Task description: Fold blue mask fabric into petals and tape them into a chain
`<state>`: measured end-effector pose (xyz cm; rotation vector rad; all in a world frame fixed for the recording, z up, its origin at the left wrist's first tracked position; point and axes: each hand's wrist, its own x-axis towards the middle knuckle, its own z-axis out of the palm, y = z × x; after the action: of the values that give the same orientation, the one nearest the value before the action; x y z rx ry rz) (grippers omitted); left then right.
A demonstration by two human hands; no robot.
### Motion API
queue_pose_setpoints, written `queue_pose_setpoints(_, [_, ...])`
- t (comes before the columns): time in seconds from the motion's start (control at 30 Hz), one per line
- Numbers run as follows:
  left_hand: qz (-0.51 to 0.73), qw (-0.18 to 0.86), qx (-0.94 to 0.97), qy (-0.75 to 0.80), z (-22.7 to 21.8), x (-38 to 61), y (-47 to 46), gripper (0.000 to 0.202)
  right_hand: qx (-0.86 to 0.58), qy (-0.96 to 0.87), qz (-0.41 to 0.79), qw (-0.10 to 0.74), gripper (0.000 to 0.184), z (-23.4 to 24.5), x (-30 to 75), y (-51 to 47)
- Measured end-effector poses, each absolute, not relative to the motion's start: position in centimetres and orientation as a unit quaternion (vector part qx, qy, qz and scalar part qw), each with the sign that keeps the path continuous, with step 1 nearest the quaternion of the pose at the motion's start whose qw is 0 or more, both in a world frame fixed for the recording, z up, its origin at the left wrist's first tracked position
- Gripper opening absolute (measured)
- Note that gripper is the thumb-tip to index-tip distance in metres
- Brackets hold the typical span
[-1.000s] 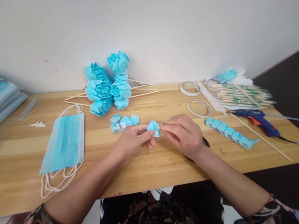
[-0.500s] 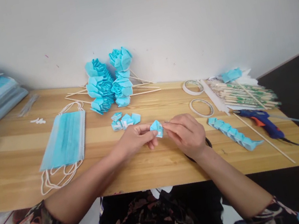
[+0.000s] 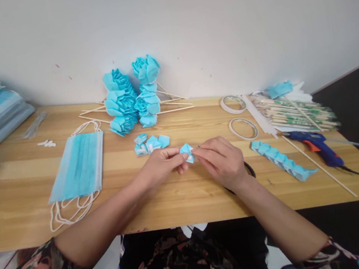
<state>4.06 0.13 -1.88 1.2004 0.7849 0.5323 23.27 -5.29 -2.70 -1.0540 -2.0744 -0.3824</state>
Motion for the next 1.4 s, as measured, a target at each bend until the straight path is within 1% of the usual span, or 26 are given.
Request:
queue_pose_setpoints(0.2, [0.245,0.748,0.513,0.342,-2.4,4.1,0.1,0.02,-0.407,-0.834,-0.086,0.362,0.023,-2.5,23.4,-5.1])
queue_pose_setpoints(0.3, [0.241,0.746,0.52,0.338,-2.3,4.1,0.0,0.021,-0.407,-0.83,-0.02,0.381,0.024,-2.1,23.7,-5.1])
queue_pose_setpoints(0.37, [0.249,0.738,0.526,0.342,-2.2,4.1,0.1,0.022,-0.423,-0.804,0.056,0.414,0.028,-1.8,24.0,-5.2])
queue_pose_setpoints(0.43, [0.261,0.72,0.54,0.349,-2.0,4.0,0.2,0.023,-0.463,-0.74,0.168,0.458,0.032,-1.6,24.2,-5.1])
queue_pose_setpoints(0.5, [0.269,0.701,0.557,0.355,-1.8,4.0,0.3,0.025,-0.505,-0.656,0.292,0.48,0.034,-1.5,24.3,-4.9])
queue_pose_setpoints(0.57, [0.273,0.695,0.564,0.352,-1.8,3.9,0.4,0.024,-0.52,-0.595,0.394,0.469,0.037,-1.3,24.1,-4.6])
queue_pose_setpoints(0.63, [0.278,0.7,0.562,0.342,-1.9,3.8,0.5,0.022,-0.516,-0.58,0.451,0.44,0.037,-1.0,23.7,-4.2])
queue_pose_setpoints(0.73, [0.288,0.699,0.565,0.331,-2.1,3.8,0.5,0.022,-0.504,-0.594,0.471,0.412,0.038,-0.5,23.0,-3.8])
queue_pose_setpoints(0.9, [0.298,0.68,0.577,0.341,-2.3,3.9,0.6,0.022,-0.499,-0.626,0.453,0.393,0.041,-0.6,22.7,-2.5])
queue_pose_setpoints(0.97, [0.303,0.674,0.574,0.354,-2.3,3.9,0.6,0.022,-0.5,-0.626,0.446,0.398,0.041,-1.0,22.7,-1.9])
queue_pose_setpoints(1.13, [0.302,0.674,0.561,0.374,-2.1,4.0,0.6,0.018,-0.489,-0.616,0.428,0.444,0.036,-2.4,23.0,-1.4])
queue_pose_setpoints(1.3, [0.281,0.66,0.58,0.386,-2.3,4.1,0.7,0.02,-0.519,-0.596,0.417,0.449,0.033,-2.7,23.4,-1.9])
queue_pose_setpoints(1.4, [0.256,0.654,0.601,0.381,-2.4,4.2,0.6,0.021,-0.498,-0.6,0.434,0.452,0.036,-2.5,23.3,-2.1])
